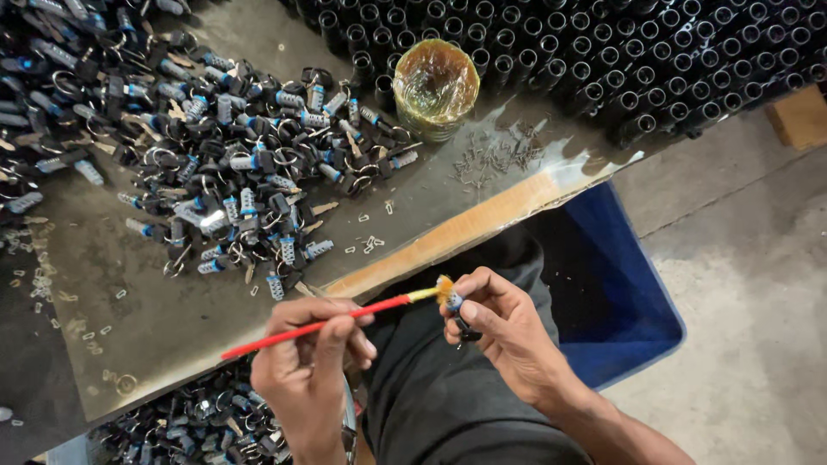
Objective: The person repeatedly picks small key-like objects from a pile, applies a yellow substance to the head of each key using a red-handled brush, and places the treated keys back on the table. The process is repeated continuously throughout the clip.
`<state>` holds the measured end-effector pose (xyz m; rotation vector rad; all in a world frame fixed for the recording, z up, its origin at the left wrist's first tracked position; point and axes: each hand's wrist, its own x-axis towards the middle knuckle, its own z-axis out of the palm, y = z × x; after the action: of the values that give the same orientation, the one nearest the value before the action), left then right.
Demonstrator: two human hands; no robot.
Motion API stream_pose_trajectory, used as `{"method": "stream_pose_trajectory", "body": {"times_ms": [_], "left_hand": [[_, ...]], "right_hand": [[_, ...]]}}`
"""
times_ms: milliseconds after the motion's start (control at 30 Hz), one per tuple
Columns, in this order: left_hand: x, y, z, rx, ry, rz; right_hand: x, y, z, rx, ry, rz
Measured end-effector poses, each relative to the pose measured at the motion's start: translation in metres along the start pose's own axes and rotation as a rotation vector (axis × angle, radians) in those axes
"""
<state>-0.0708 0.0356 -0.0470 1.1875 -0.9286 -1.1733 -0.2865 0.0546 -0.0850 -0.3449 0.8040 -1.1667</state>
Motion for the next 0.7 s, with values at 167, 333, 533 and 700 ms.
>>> {"method": "stream_pose_trajectory", "body": {"times_ms": [167,333,533,700], "left_hand": [[-0.003,0.002,0.001,-0.012,0.046,0.062],[-0.002,0.000,0.001,0.041,0.085,0.117],[0.006,0.006,0.010,0.176,0.037,0.107],[0.037,0.027,0.016,0.164,0.094,0.180]], "right_hand": [[0.002,0.002,0.001,-0.029,-0.016,-0.021],[0.007,0.002,-0.001,-0.036,-0.008,-0.009],[0.007,0.001,-0.007,-0.030,-0.002,0.002],[0.007,0.002,-0.016,-0.066,0.044,0.013]]}}
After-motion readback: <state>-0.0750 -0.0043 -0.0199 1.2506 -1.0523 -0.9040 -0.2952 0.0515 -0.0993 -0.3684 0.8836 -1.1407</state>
